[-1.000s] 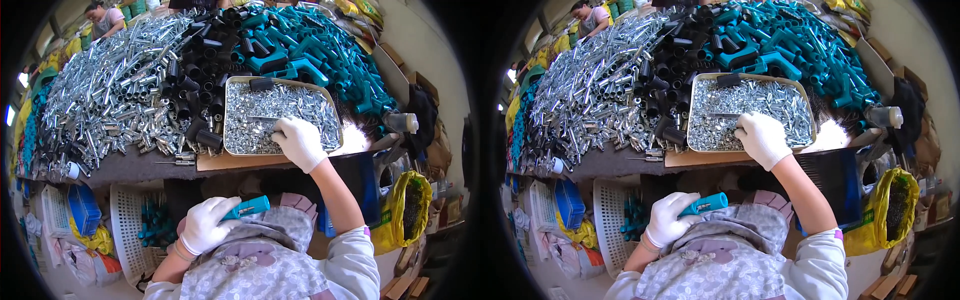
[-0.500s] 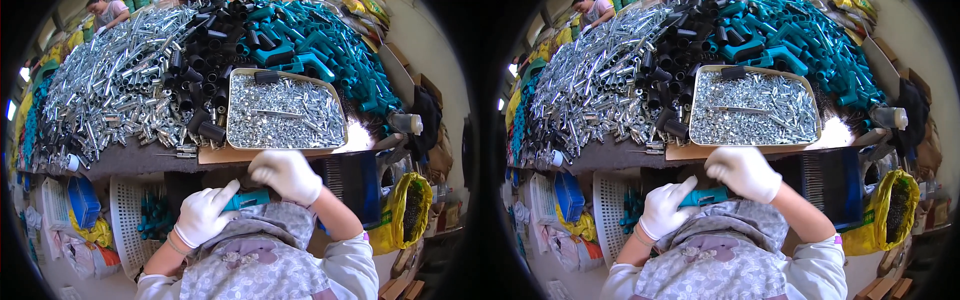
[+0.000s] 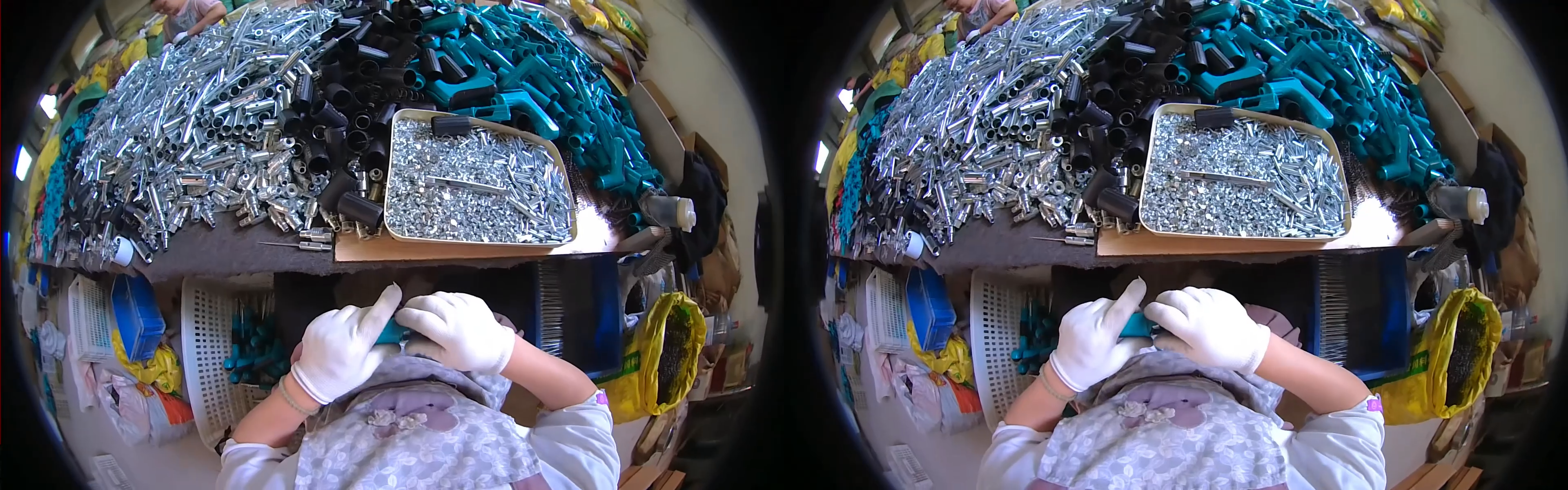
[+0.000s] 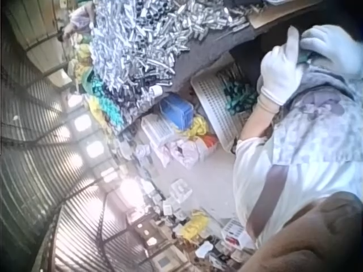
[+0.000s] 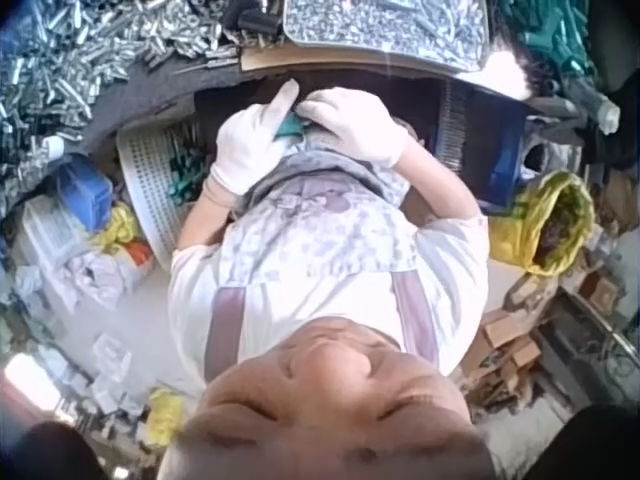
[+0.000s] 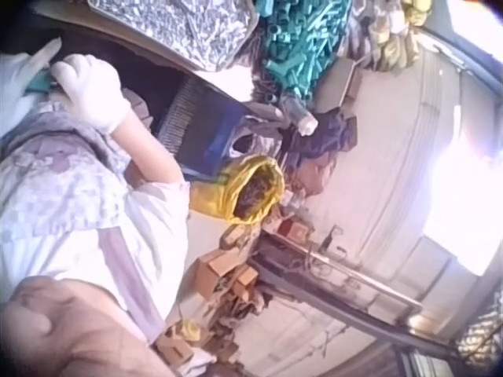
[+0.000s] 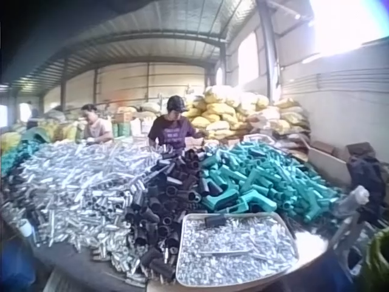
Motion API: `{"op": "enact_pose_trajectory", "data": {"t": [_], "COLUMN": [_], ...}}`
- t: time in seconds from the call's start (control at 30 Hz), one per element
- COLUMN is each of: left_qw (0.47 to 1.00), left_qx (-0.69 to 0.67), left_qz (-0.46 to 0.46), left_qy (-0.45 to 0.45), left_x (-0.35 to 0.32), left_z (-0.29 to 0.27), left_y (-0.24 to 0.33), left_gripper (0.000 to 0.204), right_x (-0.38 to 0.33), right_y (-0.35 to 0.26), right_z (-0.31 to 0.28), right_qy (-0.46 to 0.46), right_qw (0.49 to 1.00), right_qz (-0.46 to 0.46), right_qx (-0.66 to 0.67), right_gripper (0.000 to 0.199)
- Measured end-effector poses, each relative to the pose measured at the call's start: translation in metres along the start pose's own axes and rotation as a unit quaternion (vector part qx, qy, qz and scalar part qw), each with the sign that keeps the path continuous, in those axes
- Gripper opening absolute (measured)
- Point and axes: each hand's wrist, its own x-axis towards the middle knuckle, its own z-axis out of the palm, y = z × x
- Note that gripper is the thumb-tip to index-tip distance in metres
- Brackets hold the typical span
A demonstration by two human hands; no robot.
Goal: Assembling plastic handles onto metal rods and securing them with pins at a manufacturing workbench.
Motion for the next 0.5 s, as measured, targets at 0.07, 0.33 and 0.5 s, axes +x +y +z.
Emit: {"op": "enact_pose_trajectory", "data": {"t": [0.07,0.33,0.5], "left_qw": [1.0,0.975,0.967], "left_qx": [0.001,-0.155,-0.195], "left_qz": [0.0,-0.15,-0.163], "left_qy": [0.008,-0.056,-0.026], "left_x": [-0.001,-0.006,-0.008], "left_z": [0.0,0.007,0.017], "left_y": [0.0,0.016,0.015], "left_gripper": [0.088,0.088,0.087], "right_x": [-0.001,-0.002,0.015], "right_y": [-0.001,0.009,0.035], "right_z": [0.0,0.001,-0.039], "right_qy": [-0.01,0.016,0.09], "right_qw": [1.0,0.985,0.99], "right_qz": [0.002,-0.136,-0.051], "right_qx": [-0.001,-0.106,0.094], "right_gripper": [0.037,0.027,0.017]}}
